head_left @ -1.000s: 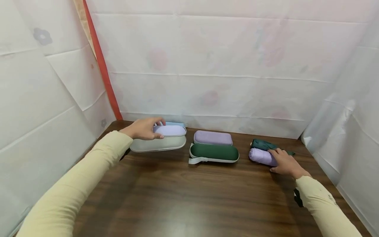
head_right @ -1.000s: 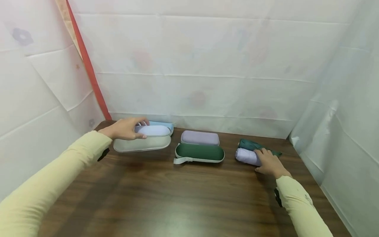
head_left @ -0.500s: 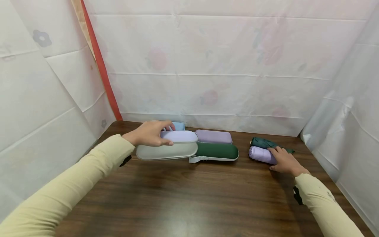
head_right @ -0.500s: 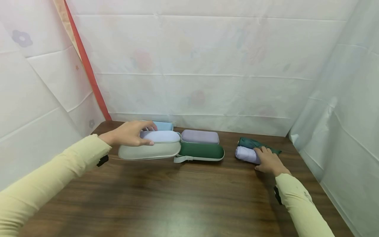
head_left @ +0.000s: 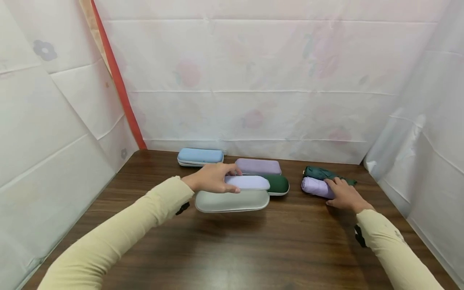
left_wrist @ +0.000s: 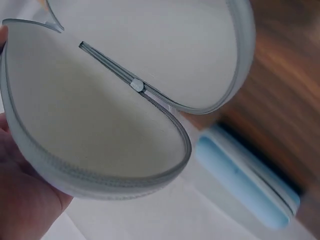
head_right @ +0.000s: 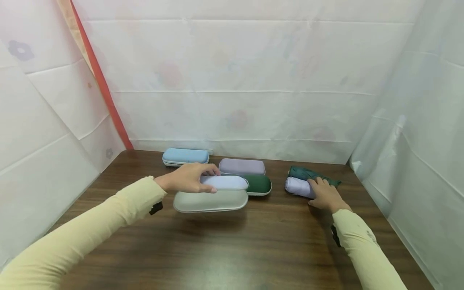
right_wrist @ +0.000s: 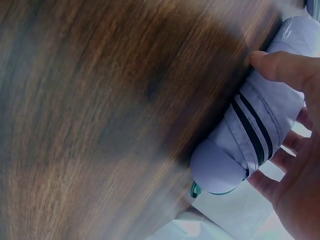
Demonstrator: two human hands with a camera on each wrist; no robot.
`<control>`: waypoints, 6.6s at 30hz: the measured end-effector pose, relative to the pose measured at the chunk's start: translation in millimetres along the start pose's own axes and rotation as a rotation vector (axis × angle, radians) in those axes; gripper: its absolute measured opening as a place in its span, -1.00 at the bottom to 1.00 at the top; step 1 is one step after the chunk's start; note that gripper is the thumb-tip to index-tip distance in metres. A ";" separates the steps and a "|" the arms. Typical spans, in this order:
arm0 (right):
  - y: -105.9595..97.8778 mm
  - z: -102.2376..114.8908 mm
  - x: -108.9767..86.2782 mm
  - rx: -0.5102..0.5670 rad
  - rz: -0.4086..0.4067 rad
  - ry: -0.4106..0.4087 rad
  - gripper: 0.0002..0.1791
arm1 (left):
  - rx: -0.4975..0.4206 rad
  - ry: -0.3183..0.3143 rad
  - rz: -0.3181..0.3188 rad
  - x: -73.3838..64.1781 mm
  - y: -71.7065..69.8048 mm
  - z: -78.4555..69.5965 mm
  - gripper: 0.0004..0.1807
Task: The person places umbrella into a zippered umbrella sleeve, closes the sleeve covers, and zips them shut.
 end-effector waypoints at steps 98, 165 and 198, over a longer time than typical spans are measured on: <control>-14.9 200.4 -44.9 -0.295 -0.385 -0.456 -0.34 | -0.160 -0.040 0.129 38.2 75.2 -8.4 -0.49; -3.3 238.8 -36.5 -0.148 -0.105 -0.557 -0.64 | -0.087 -0.003 0.123 47.2 82.5 -31.6 -0.50; -8.6 170.5 -42.6 0.309 0.045 -0.416 -0.44 | -0.242 0.162 0.108 -14.4 85.1 -24.5 -0.47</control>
Point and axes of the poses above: each hand's wrist, its own x-axis towards the middle knuckle, its own y-axis out of the palm, z = x × y, the point moved 4 cm from there along x, towards the middle knuckle, and after that the axes turned 2 degrees about x, right-handed, at the moved point
